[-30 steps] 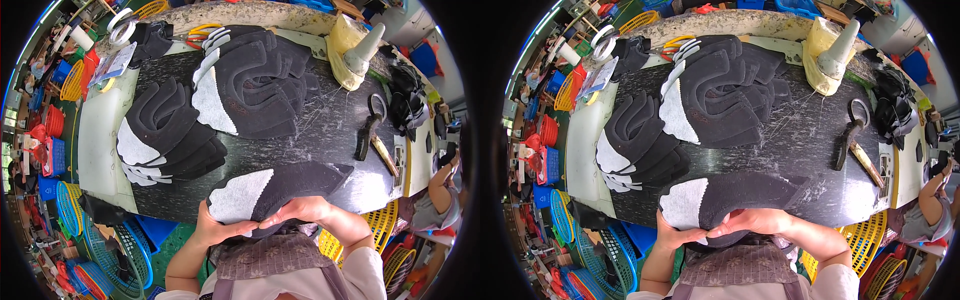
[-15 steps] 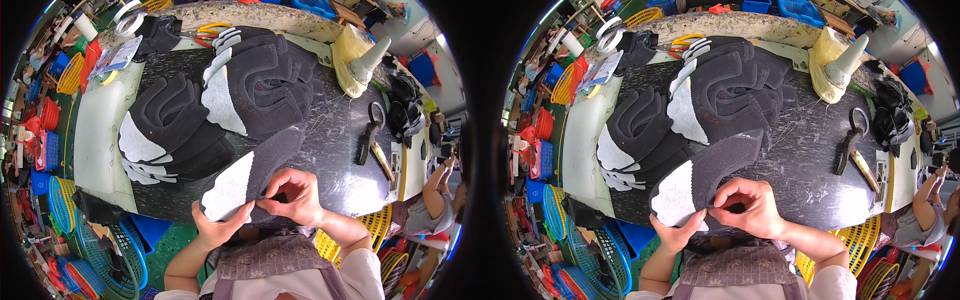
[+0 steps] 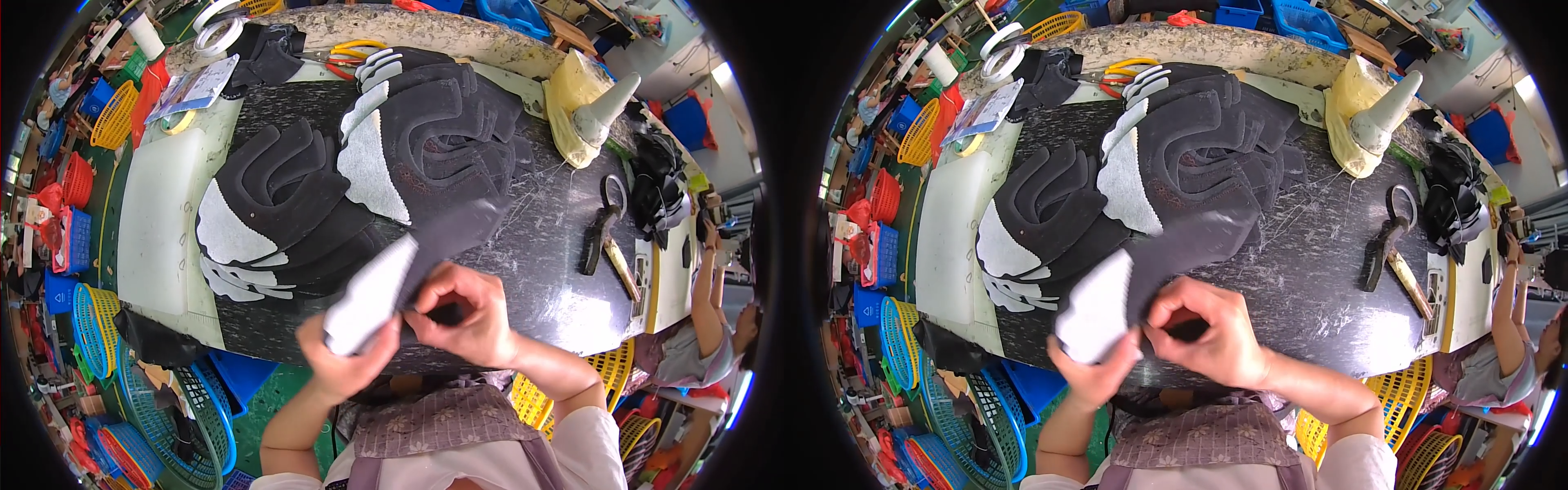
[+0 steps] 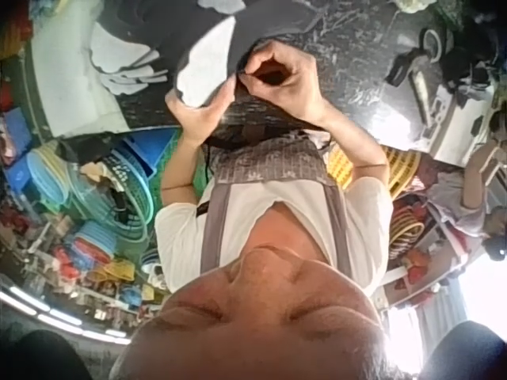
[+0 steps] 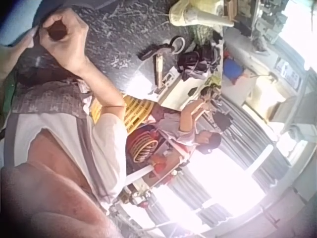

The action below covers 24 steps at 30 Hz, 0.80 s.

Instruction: The recorder is preparing black shoe upper components by peeling and applying small white adhesive stickers to specific areas of the parts.

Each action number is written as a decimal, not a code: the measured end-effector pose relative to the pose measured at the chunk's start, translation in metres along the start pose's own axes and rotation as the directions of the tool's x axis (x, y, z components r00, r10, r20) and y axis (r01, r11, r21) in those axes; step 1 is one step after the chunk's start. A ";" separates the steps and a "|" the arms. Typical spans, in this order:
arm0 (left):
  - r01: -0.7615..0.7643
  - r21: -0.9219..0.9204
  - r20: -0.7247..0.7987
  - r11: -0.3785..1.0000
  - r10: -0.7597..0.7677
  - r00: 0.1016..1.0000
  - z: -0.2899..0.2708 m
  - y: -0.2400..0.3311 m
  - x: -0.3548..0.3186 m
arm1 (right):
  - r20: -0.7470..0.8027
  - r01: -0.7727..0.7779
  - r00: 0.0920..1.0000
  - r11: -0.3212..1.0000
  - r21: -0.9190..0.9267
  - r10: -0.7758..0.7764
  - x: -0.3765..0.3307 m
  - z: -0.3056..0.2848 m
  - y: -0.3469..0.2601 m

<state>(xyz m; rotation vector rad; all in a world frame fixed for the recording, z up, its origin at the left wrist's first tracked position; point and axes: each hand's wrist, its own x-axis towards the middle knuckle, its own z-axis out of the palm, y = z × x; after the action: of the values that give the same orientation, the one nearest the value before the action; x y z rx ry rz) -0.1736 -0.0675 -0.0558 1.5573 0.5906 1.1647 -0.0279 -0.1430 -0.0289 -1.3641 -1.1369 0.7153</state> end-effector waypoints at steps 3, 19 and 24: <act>0.248 -0.005 -0.115 0.969 -0.247 0.962 -0.043 0.000 0.049 | 0.074 0.315 0.945 0.825 -0.470 -0.319 0.038 -0.024 0.021; 0.210 -0.236 0.256 0.949 -0.148 0.955 -0.025 0.019 0.004 | 0.449 0.541 0.840 0.514 -0.666 -0.303 -0.032 -0.037 -0.001; 0.263 -0.185 0.437 0.947 -0.161 0.885 0.000 0.018 -0.009 | 0.219 0.420 0.907 0.751 -0.510 -0.359 -0.040 -0.037 -0.017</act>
<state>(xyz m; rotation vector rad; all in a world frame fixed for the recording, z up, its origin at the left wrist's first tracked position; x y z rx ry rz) -0.1812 -0.0807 -0.0429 1.4316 0.3101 0.6756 -0.0115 -0.1962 -0.0148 -1.4881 -1.7455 0.1466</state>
